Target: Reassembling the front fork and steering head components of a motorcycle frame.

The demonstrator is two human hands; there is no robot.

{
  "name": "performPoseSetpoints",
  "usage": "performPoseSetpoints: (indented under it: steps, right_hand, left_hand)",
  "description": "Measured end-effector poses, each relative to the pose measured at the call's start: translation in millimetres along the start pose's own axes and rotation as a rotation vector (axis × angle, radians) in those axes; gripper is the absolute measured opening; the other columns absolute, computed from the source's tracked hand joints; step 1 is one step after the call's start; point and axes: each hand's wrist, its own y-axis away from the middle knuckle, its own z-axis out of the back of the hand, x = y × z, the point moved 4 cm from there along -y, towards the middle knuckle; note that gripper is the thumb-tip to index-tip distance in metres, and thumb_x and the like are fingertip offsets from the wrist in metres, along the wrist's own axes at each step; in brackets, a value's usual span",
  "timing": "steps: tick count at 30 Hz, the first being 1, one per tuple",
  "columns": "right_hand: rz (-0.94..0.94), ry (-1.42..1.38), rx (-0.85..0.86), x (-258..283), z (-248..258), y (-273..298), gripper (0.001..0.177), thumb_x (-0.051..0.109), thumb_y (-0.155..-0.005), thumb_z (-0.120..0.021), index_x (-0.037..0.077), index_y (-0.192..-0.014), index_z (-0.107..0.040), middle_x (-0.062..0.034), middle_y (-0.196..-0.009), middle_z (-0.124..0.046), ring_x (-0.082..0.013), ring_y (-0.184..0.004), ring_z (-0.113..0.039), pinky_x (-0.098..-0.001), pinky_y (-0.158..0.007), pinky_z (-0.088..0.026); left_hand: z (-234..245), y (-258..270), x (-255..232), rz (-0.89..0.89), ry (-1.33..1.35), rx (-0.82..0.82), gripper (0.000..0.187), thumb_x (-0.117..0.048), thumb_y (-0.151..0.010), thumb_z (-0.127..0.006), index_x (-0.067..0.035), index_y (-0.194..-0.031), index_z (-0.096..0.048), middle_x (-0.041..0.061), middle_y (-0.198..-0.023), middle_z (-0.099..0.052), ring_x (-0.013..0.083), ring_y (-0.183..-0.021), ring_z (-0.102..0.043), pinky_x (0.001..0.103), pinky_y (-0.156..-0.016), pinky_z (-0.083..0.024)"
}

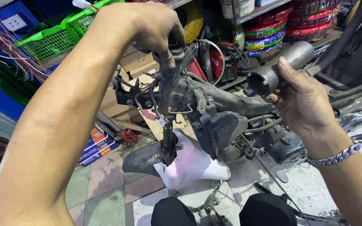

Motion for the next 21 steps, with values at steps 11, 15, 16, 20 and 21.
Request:
performPoseSetpoints:
  steps: [11, 15, 16, 20, 21]
  right_hand:
    - [0.0, 0.02, 0.026, 1, -3, 6, 0.023, 0.034, -0.095, -0.071, 0.014, -0.107, -0.071, 0.0018, -0.087, -0.073, -0.0074, -0.069, -0.067, -0.0224, -0.056, -0.056]
    - [-0.026, -0.038, -0.061, -2, -8, 9, 0.03, 0.037, -0.088, -0.076, 0.015, -0.107, -0.068, 0.0004, -0.087, -0.071, -0.0093, -0.071, -0.066, -0.0231, -0.057, -0.054]
    - [-0.051, -0.013, -0.078, -4, -9, 7, 0.039, 0.043, -0.085, -0.075, 0.015, -0.111, -0.067, -0.0013, -0.092, -0.072, -0.0098, -0.076, -0.066, -0.0245, -0.062, -0.055]
    - [-0.121, -0.021, -0.086, -2, -25, 2, 0.029, 0.04, -0.089, -0.074, 0.017, -0.104, -0.068, 0.0017, -0.088, -0.07, -0.0074, -0.07, -0.064, -0.0193, -0.052, -0.053]
    - [-0.167, -0.075, -0.107, -2, -28, 2, 0.021, 0.037, -0.091, -0.073, 0.02, -0.102, -0.069, 0.0031, -0.086, -0.07, -0.0077, -0.069, -0.063, -0.0217, -0.052, -0.052]
  left_hand:
    - [3, -11, 17, -0.118, -0.012, -0.125, 0.071, -0.031, -0.076, -0.089, -0.017, -0.14, -0.063, 0.007, -0.124, -0.071, 0.0299, -0.106, -0.067, 0.042, -0.083, -0.053]
    - [5, -16, 30, -0.223, 0.152, -0.167, 0.075, -0.031, -0.071, -0.089, -0.016, -0.14, -0.062, 0.005, -0.133, -0.066, 0.0249, -0.115, -0.062, 0.039, -0.085, -0.051]
    - [7, -18, 33, -0.261, 0.207, -0.183, 0.077, -0.031, -0.069, -0.089, -0.015, -0.14, -0.062, 0.004, -0.137, -0.064, 0.0234, -0.118, -0.06, 0.038, -0.086, -0.051]
    - [22, 8, 53, -0.35, 0.299, -0.192, 0.077, -0.037, -0.068, -0.087, -0.017, -0.138, -0.064, 0.004, -0.139, -0.064, 0.0209, -0.123, -0.057, 0.033, -0.097, -0.043]
    - [28, 17, 59, -0.417, 0.347, -0.228, 0.071, -0.04, -0.069, -0.086, -0.018, -0.135, -0.067, 0.001, -0.134, -0.068, 0.0177, -0.122, -0.06, 0.032, -0.098, -0.042]
